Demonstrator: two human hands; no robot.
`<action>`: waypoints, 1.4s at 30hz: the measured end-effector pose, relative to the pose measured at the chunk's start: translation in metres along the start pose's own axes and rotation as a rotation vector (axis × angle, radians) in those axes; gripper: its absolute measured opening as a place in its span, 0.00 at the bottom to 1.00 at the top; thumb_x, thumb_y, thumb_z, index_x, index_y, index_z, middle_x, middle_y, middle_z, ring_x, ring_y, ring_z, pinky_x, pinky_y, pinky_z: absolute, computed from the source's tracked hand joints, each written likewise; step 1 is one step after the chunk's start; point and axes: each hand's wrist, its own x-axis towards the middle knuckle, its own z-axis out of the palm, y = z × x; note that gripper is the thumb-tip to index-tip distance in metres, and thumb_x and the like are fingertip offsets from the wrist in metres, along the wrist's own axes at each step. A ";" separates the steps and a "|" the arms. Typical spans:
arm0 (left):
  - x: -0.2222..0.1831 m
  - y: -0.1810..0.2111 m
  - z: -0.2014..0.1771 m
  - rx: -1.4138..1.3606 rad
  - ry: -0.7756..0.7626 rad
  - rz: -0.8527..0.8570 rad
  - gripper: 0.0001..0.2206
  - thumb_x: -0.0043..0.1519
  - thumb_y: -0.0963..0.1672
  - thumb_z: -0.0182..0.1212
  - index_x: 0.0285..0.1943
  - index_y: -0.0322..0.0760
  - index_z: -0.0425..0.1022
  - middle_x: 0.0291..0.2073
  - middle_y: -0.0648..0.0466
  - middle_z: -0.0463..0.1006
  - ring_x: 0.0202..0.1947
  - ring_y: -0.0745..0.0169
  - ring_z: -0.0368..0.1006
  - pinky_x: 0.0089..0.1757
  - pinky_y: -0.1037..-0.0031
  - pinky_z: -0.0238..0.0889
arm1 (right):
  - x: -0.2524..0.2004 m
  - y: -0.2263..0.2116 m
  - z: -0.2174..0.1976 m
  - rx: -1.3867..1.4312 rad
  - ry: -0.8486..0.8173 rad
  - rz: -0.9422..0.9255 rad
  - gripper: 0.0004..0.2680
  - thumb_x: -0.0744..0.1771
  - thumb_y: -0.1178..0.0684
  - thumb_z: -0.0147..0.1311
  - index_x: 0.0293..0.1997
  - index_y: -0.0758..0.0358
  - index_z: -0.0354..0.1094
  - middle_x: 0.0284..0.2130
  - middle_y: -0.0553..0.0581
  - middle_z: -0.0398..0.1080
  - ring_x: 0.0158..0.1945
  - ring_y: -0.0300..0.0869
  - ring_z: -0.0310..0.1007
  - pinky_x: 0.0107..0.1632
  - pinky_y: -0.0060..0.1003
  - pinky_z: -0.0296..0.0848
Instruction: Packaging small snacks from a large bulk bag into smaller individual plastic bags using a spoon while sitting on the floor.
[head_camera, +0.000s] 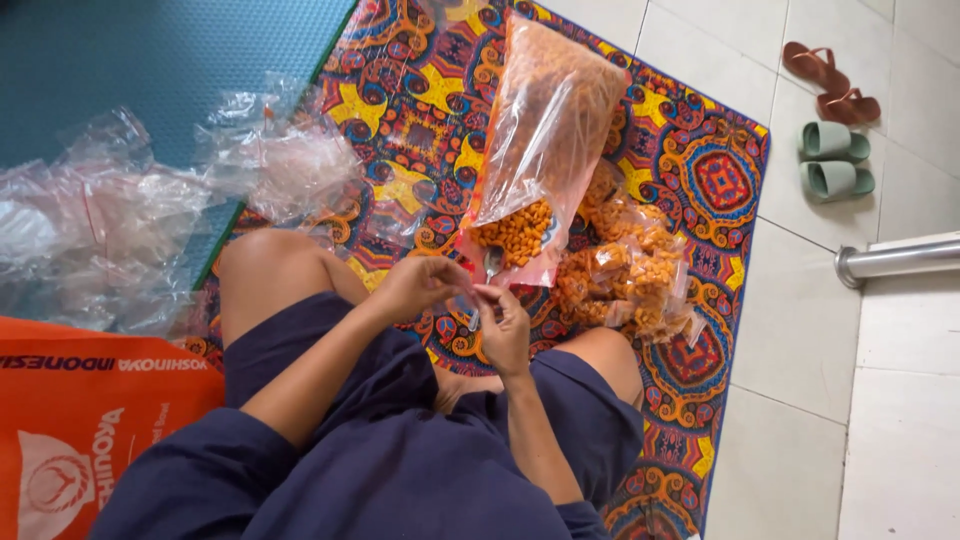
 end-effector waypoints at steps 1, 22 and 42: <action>-0.004 0.011 -0.005 0.005 0.003 0.006 0.09 0.58 0.44 0.70 0.46 0.49 0.83 0.34 0.60 0.86 0.28 0.64 0.80 0.36 0.72 0.70 | 0.000 0.003 0.000 0.002 0.003 -0.008 0.06 0.67 0.60 0.58 0.46 0.59 0.79 0.32 0.57 0.79 0.37 0.41 0.75 0.44 0.38 0.72; -0.013 0.003 0.003 0.189 0.134 0.087 0.12 0.54 0.44 0.71 0.46 0.50 0.80 0.26 0.60 0.82 0.33 0.60 0.78 0.38 0.68 0.71 | 0.002 -0.019 0.005 -0.076 0.023 -0.450 0.08 0.63 0.59 0.67 0.44 0.61 0.75 0.39 0.58 0.77 0.37 0.52 0.77 0.43 0.44 0.74; -0.018 0.058 0.009 0.538 0.144 0.452 0.44 0.46 0.48 0.79 0.74 0.50 0.60 0.65 0.48 0.69 0.72 0.40 0.52 0.67 0.46 0.40 | 0.014 -0.047 -0.038 -0.394 -0.203 -0.515 0.05 0.60 0.58 0.63 0.29 0.57 0.68 0.23 0.55 0.70 0.30 0.54 0.74 0.33 0.46 0.72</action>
